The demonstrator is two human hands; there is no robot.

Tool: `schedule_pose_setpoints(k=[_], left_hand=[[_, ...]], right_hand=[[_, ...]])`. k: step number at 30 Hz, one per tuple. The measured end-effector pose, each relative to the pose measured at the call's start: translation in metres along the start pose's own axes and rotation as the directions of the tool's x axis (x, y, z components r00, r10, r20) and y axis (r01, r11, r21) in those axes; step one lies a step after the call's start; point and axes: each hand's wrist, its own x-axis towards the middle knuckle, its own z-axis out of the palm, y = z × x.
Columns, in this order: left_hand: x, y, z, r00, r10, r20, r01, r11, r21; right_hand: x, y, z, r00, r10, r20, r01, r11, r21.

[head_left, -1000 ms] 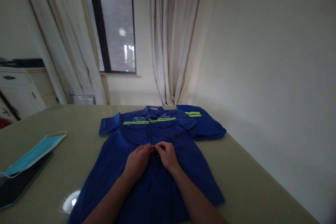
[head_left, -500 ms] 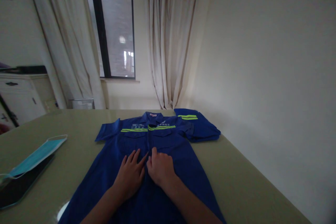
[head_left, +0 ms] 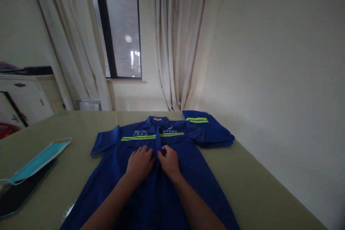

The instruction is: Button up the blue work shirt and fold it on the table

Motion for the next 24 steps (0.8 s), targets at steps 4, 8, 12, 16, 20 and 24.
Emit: schedule_pose_setpoints(k=[4,8,12,16,20,24], left_hand=[[0.013,-0.001,0.028,0.993,0.085,-0.078,-0.102,0.963,-0.251],[0.018,-0.012,0.037,0.998,0.026,-0.052,-0.049,0.860,-0.508],[0.019,-0.019,0.039,1.000,0.004,0.001,-0.002,0.749,-0.663],[0.016,-0.016,0.041,0.997,0.017,-0.080,-0.060,0.811,-0.582],[0.013,-0.010,0.037,0.990,0.005,-0.141,-0.071,0.880,-0.470],[0.014,-0.008,0.029,0.982,0.006,-0.191,-0.098,0.873,-0.478]], right_hand=[[0.001,0.007,0.005,0.996,-0.005,-0.092,0.014,0.995,0.103],[0.000,0.007,0.009,0.993,-0.031,-0.115,0.044,0.993,0.111],[-0.001,0.002,0.007,0.994,-0.024,-0.104,0.031,0.998,0.060],[-0.003,-0.004,0.004,0.999,-0.015,-0.035,0.013,0.998,-0.059],[-0.004,-0.009,0.005,0.997,0.004,-0.075,-0.019,0.981,-0.195],[-0.003,-0.014,0.005,1.000,0.004,-0.013,-0.007,0.961,-0.278]])
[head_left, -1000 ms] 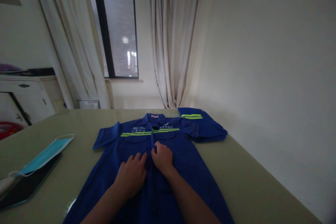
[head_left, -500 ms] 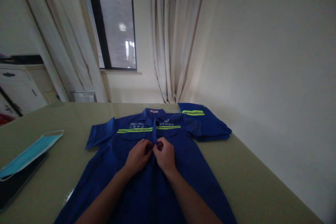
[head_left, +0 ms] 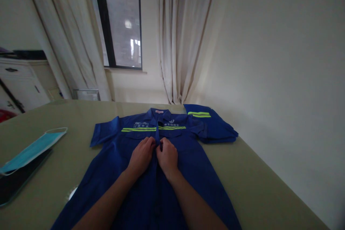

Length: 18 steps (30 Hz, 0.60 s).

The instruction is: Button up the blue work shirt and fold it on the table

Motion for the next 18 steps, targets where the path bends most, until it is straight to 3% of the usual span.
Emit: schedule_pose_setpoints(k=[5,9,14,18], left_hand=[[-0.002,0.001,-0.006,0.997,0.076,-0.031,-0.077,0.997,-0.032],[-0.005,0.001,-0.006,1.000,0.022,-0.014,-0.022,0.999,0.039],[-0.005,-0.003,-0.004,1.000,0.020,-0.008,-0.020,1.000,-0.015],[-0.003,-0.005,-0.004,0.999,-0.028,-0.021,0.027,0.998,-0.050]], right_hand=[[0.003,0.000,-0.003,0.998,0.040,0.051,-0.043,0.998,0.054],[0.004,0.005,0.000,0.999,-0.011,0.033,0.006,0.987,0.158],[0.006,0.009,0.004,0.995,-0.095,0.008,0.091,0.973,0.213],[0.005,0.006,0.001,0.996,-0.091,0.026,0.081,0.964,0.253]])
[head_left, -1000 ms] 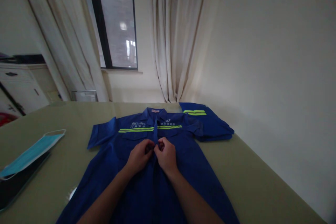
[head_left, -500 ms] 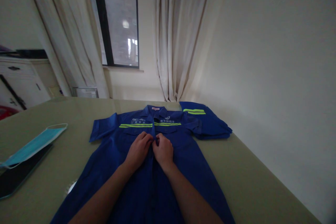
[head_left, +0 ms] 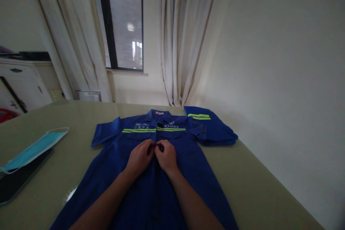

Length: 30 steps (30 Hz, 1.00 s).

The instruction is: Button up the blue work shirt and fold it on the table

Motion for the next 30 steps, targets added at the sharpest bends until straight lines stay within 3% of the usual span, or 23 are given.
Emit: schedule_pose_setpoints(k=[6,16,23,30], left_hand=[[0.001,0.002,-0.003,0.997,-0.080,0.000,0.080,0.997,0.002],[0.002,-0.001,0.000,1.000,-0.004,-0.021,0.002,0.995,-0.102],[0.006,-0.014,0.005,0.990,-0.139,0.007,0.137,0.961,-0.241],[0.009,-0.019,-0.001,0.996,-0.031,0.085,0.058,0.939,-0.339]], right_hand=[[0.001,-0.002,-0.003,0.999,0.015,0.040,-0.020,0.994,0.108],[0.002,0.002,0.001,0.999,0.016,0.040,-0.020,0.995,0.101],[0.001,0.002,0.001,0.999,-0.028,0.038,0.026,0.998,0.055],[0.006,0.008,0.005,0.999,0.053,-0.006,-0.051,0.982,0.180]])
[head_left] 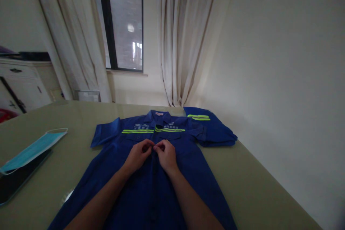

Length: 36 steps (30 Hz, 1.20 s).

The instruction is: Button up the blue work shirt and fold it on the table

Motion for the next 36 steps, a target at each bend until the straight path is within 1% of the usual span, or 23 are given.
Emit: schedule_pose_setpoints(k=[1,3,5,7,10,12,15,16,18,21,25,28,33,36], left_hand=[[-0.001,0.002,-0.001,1.000,0.005,0.015,-0.006,0.999,0.039],[-0.003,0.006,-0.002,1.000,0.012,0.026,-0.017,0.985,0.175],[-0.006,0.010,-0.002,0.999,0.042,0.032,-0.050,0.937,0.347],[-0.008,0.012,-0.001,0.994,0.090,0.062,-0.109,0.865,0.491],[-0.010,0.014,-0.001,0.981,0.155,0.118,-0.195,0.772,0.605],[-0.010,0.014,-0.001,0.974,0.181,0.133,-0.224,0.727,0.649],[-0.010,0.016,0.000,0.972,0.198,0.123,-0.228,0.696,0.680],[-0.010,0.016,0.000,0.973,0.202,0.113,-0.225,0.708,0.670],[-0.010,0.016,-0.001,0.974,0.205,0.093,-0.218,0.759,0.613],[-0.010,0.014,-0.001,0.979,0.185,0.079,-0.199,0.825,0.529],[-0.009,0.013,-0.001,0.987,0.138,0.080,-0.159,0.841,0.517],[-0.008,0.016,0.000,0.989,0.125,0.082,-0.150,0.829,0.539],[-0.009,0.020,0.003,0.989,0.114,0.098,-0.151,0.753,0.641],[-0.010,0.020,0.003,0.987,0.123,0.104,-0.161,0.726,0.669]], right_hand=[[0.001,0.001,0.001,1.000,0.021,-0.005,-0.021,1.000,0.010],[0.002,0.004,0.003,0.998,0.060,-0.010,-0.060,0.998,0.018],[0.004,0.006,0.004,0.995,0.101,0.004,-0.101,0.994,0.046],[0.007,0.008,0.004,0.990,0.140,0.035,-0.142,0.986,0.089],[0.011,0.009,0.002,0.982,0.177,0.069,-0.185,0.973,0.136],[0.013,0.010,0.001,0.979,0.185,0.081,-0.196,0.968,0.159],[0.015,0.009,0.000,0.977,0.185,0.103,-0.203,0.958,0.203],[0.015,0.008,0.000,0.977,0.183,0.106,-0.203,0.955,0.215],[0.015,0.007,0.000,0.979,0.177,0.102,-0.196,0.954,0.225],[0.011,0.006,0.000,0.985,0.156,0.077,-0.169,0.964,0.207],[0.008,0.006,0.000,0.990,0.123,0.072,-0.132,0.982,0.135],[0.009,0.009,0.001,0.986,0.149,0.071,-0.158,0.977,0.145],[0.012,0.011,0.002,0.984,0.166,0.069,-0.175,0.970,0.168],[0.011,0.008,0.001,0.984,0.165,0.064,-0.173,0.970,0.170]])
